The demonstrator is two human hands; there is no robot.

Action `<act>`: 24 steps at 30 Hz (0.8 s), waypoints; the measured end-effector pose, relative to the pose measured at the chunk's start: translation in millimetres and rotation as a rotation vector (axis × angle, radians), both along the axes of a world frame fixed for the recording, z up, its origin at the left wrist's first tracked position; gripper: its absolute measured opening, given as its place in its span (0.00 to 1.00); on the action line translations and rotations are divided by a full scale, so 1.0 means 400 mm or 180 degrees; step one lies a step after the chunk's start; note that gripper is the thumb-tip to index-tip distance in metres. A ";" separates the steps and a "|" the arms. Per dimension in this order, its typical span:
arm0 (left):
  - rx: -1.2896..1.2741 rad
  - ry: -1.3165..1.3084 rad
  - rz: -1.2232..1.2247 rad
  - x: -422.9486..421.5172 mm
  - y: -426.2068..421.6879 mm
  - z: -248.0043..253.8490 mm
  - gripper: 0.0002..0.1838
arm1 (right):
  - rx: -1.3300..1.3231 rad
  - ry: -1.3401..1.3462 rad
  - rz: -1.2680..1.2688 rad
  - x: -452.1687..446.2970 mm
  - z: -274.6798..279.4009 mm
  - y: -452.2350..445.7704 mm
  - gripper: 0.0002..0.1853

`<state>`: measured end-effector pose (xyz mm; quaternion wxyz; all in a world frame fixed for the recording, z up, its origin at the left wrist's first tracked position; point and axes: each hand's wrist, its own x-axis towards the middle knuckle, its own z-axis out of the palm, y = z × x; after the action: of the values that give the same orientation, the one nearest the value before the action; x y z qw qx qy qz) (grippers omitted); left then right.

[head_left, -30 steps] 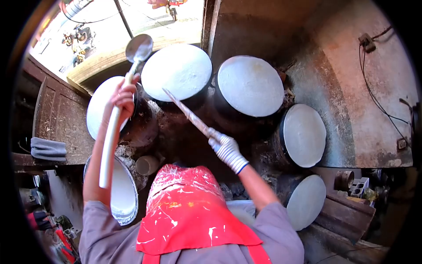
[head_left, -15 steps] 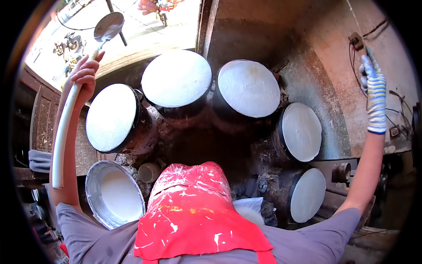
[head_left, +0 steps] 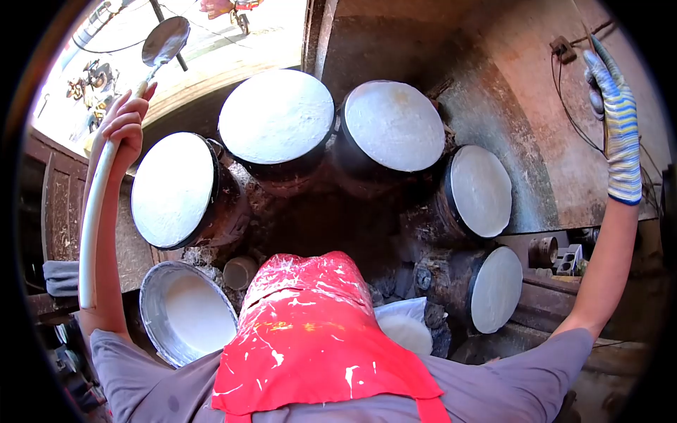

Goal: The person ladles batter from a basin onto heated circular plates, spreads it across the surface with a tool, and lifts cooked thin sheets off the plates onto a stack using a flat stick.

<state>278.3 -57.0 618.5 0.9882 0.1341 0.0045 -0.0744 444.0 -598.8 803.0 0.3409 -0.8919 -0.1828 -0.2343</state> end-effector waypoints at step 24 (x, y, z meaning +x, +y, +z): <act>0.3264 0.0706 -0.1960 -0.248 -0.459 -0.491 0.21 | 0.0595 0.3667 0.2659 -0.424 -0.939 0.290 0.25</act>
<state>179.0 -240.5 422.1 0.7243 0.5796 0.1037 -0.3587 274.5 -482.6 427.4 0.5194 -0.6965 -0.2790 0.4090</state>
